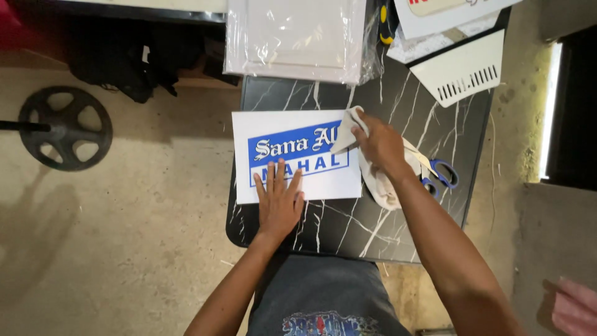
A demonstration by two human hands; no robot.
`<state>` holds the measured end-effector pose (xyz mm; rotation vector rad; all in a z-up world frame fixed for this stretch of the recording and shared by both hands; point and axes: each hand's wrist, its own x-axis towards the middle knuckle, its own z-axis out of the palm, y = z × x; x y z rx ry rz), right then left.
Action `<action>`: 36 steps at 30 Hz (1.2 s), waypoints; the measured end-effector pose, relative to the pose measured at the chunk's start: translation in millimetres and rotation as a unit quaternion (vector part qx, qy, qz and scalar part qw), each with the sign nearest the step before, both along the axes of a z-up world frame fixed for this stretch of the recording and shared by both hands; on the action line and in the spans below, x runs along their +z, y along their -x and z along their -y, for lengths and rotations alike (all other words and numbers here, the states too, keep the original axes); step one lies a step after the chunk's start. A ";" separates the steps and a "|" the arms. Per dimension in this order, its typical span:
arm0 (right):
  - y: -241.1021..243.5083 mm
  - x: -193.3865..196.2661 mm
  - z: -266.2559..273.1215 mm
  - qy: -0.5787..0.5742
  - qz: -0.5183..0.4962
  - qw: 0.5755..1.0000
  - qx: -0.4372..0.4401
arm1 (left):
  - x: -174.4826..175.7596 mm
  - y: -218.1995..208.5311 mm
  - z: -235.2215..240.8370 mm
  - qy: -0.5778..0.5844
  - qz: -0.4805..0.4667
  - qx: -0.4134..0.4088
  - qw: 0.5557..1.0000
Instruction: Preparing a printed sign by applying transfer tape and smoothing it with a tool and cloth.
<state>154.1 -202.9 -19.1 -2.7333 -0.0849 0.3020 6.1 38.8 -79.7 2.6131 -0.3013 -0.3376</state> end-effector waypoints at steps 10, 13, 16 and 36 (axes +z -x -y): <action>78.8 8.0 -4.1 0.003 -0.126 0.991 0.046 | 1.5 5.7 12.1 0.004 0.031 -0.056 0.998; 89.9 -12.1 -26.4 0.018 -0.094 0.991 0.093 | -8.0 14.0 -0.1 0.035 0.055 -0.040 0.997; 84.6 -21.3 -58.5 0.026 -0.033 0.988 0.146 | -1.4 9.7 -6.2 0.032 0.088 -0.017 0.995; 6.2 -37.6 -153.0 0.040 -0.033 0.957 0.285 | -16.3 17.6 -8.3 0.037 0.138 0.008 0.990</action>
